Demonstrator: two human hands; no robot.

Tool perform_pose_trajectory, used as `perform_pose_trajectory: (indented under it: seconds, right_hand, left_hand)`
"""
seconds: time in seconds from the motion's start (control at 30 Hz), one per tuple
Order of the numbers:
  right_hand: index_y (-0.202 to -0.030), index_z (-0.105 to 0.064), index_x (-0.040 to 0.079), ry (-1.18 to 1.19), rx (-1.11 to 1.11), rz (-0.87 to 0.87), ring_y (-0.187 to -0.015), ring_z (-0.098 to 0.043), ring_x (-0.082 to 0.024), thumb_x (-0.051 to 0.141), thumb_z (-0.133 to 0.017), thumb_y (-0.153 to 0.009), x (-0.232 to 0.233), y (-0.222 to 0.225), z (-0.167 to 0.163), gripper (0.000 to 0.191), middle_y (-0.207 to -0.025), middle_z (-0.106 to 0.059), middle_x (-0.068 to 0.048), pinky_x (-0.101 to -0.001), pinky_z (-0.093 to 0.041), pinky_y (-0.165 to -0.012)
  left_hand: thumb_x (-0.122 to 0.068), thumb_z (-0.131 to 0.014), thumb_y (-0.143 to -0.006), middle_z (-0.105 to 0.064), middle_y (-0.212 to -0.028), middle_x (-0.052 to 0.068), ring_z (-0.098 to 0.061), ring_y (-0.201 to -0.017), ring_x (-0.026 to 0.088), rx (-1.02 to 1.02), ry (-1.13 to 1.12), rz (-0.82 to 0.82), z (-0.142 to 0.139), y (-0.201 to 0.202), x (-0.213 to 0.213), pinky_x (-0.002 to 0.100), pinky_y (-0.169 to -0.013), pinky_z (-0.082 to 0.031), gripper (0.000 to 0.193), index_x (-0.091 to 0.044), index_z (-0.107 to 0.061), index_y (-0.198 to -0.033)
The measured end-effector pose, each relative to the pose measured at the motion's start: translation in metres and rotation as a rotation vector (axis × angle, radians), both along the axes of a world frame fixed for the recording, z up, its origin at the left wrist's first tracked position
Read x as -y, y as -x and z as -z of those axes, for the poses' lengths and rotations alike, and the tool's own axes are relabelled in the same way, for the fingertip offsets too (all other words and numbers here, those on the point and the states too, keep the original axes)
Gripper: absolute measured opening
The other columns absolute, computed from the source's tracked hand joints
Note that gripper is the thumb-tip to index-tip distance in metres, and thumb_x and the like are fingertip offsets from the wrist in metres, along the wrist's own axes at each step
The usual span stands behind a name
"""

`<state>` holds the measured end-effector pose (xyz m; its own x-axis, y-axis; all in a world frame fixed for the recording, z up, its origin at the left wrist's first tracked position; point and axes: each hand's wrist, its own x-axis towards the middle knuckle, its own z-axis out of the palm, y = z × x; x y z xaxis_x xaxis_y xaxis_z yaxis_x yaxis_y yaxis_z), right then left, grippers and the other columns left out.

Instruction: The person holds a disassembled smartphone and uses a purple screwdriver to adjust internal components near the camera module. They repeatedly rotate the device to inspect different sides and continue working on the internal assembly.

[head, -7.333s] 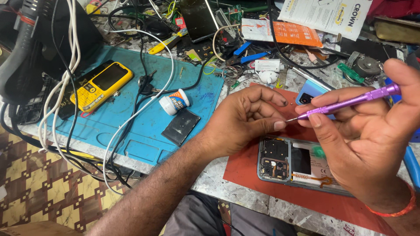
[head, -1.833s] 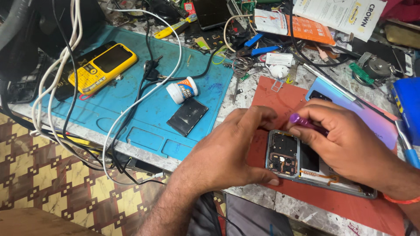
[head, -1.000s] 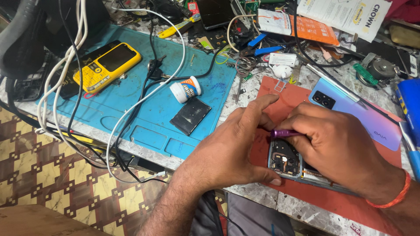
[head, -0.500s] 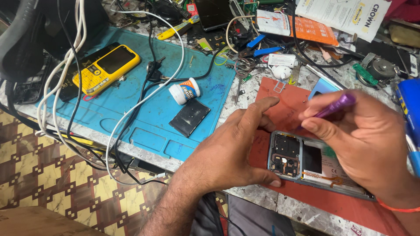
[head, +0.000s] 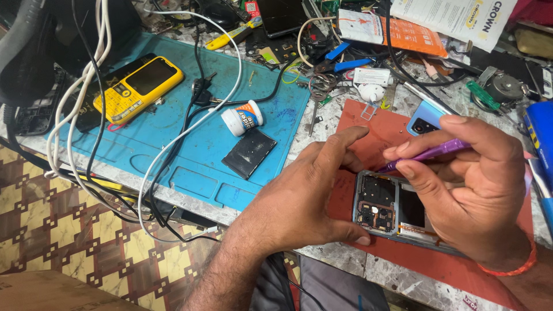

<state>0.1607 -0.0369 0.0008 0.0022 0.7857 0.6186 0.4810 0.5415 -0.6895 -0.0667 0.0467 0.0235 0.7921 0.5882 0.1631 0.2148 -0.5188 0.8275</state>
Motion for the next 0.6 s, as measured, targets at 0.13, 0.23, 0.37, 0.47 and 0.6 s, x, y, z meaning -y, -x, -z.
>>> perform_pose_trajectory:
  seconds: [0.13,0.23,0.37,0.47,0.6]
  right_hand:
    - [-0.143,-0.031,0.006,0.001,-0.013,-0.015,-0.104,-0.075,-0.023,-0.009,-0.064,-0.098,-0.0003,-0.0002,0.0018,0.058,-0.111,-0.066,-0.017,-0.0335,-0.067,-0.090]
    - [-0.140,-0.031,0.005,0.035,-0.018,0.004,-0.104,-0.074,-0.024,-0.009,-0.064,-0.096,-0.0004,0.0011,0.0017,0.057,-0.110,-0.066,-0.018,-0.0346,-0.067,-0.090]
    - [-0.140,-0.030,0.005,0.037,-0.018,0.006,-0.106,-0.074,-0.024,-0.009,-0.064,-0.096,-0.0006,0.0015,0.0008,0.057,-0.110,-0.065,-0.017,-0.0345,-0.067,-0.091]
    - [-0.143,-0.031,0.006,0.012,0.006,0.001,-0.103,-0.074,-0.021,-0.008,-0.064,-0.100,-0.0003,0.0011,0.0005,0.056,-0.113,-0.066,-0.016,-0.0316,-0.067,-0.089]
    - [-0.142,-0.030,0.006,0.036,-0.001,0.039,-0.106,-0.074,-0.023,-0.008,-0.064,-0.099,0.0006,0.0014,0.0000,0.057,-0.111,-0.066,-0.016,-0.0329,-0.066,-0.092]
  left_hand:
    - [-0.031,-0.098,-0.057,-0.066,-0.125,0.010,-0.060,-0.127,0.029,0.011,-0.005,0.004,0.0003,-0.0001,-0.0004,0.041,-0.109,-0.049,0.126,-0.015,-0.026,-0.159]
    - [-0.031,-0.098,-0.057,-0.066,-0.124,0.010,-0.060,-0.127,0.029,0.018,-0.007,0.007,0.0007,0.0005,0.0000,0.041,-0.109,-0.049,0.126,-0.014,-0.026,-0.159]
    - [-0.032,-0.098,-0.057,-0.066,-0.125,0.009,-0.060,-0.127,0.029,0.020,-0.014,0.008,0.0011,0.0009,-0.0007,0.041,-0.109,-0.049,0.125,-0.014,-0.026,-0.158]
    - [-0.032,-0.098,-0.057,-0.066,-0.124,0.009,-0.059,-0.127,0.030,0.020,-0.022,0.009,0.0011,0.0009,-0.0011,0.041,-0.109,-0.048,0.125,-0.014,-0.026,-0.158]
    - [-0.031,-0.098,-0.057,-0.066,-0.125,0.009,-0.060,-0.127,0.029,0.025,-0.022,0.010,0.0012,0.0007,-0.0005,0.041,-0.109,-0.049,0.125,-0.014,-0.026,-0.158]
